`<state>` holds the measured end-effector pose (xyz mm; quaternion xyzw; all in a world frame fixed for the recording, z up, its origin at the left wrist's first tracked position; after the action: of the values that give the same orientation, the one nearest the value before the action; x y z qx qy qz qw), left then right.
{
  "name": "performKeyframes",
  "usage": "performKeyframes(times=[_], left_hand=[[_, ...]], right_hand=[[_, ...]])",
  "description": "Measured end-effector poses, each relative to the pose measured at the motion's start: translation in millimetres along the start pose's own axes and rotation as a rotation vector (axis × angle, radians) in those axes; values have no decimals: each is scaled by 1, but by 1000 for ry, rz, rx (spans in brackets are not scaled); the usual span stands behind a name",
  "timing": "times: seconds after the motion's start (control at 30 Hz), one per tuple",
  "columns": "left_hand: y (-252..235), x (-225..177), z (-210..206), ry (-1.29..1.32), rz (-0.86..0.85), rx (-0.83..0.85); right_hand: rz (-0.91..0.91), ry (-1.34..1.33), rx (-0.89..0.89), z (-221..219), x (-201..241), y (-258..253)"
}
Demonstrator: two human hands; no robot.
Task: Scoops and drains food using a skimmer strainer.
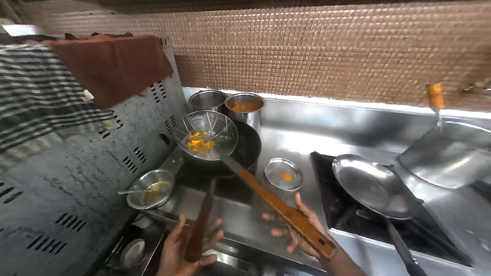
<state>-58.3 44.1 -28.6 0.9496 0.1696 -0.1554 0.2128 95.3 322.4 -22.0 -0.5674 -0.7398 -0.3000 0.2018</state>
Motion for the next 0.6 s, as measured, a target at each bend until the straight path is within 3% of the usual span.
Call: performKeyframes(times=[0.13,0.23,0.33,0.4,0.47,0.5,0.6], left_hand=[[-3,2,2,34,7,7],[-3,3,2,48,6,18],[-5,3,-4,64,5,122],[-7,-1,-14,75,-25,173],[-10,-7,-25,85,-51,156],[-11,-9,-29,88,-52,110],[-11,-8,-30,96,-25,13]], right_hand=[[18,-86,-102,6,-5,9],[50,-138,-39,9,-9,16],[232,-24,81,-14,1,11],[346,78,43,-32,11,3],[357,95,74,-58,21,1],[326,123,54,-67,25,1],[190,178,-365,-68,10,-4]])
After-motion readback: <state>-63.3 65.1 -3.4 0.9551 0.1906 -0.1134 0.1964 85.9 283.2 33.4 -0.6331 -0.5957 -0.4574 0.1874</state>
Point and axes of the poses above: each hand's wrist, its own y-axis away from the middle knuckle, its own z-axis out of the back of the hand, x = y × z, the point moved 6 cm from there along -y, towards the middle knuckle, and after that the axes turned 3 degrees about y, right-handed, at the moved point
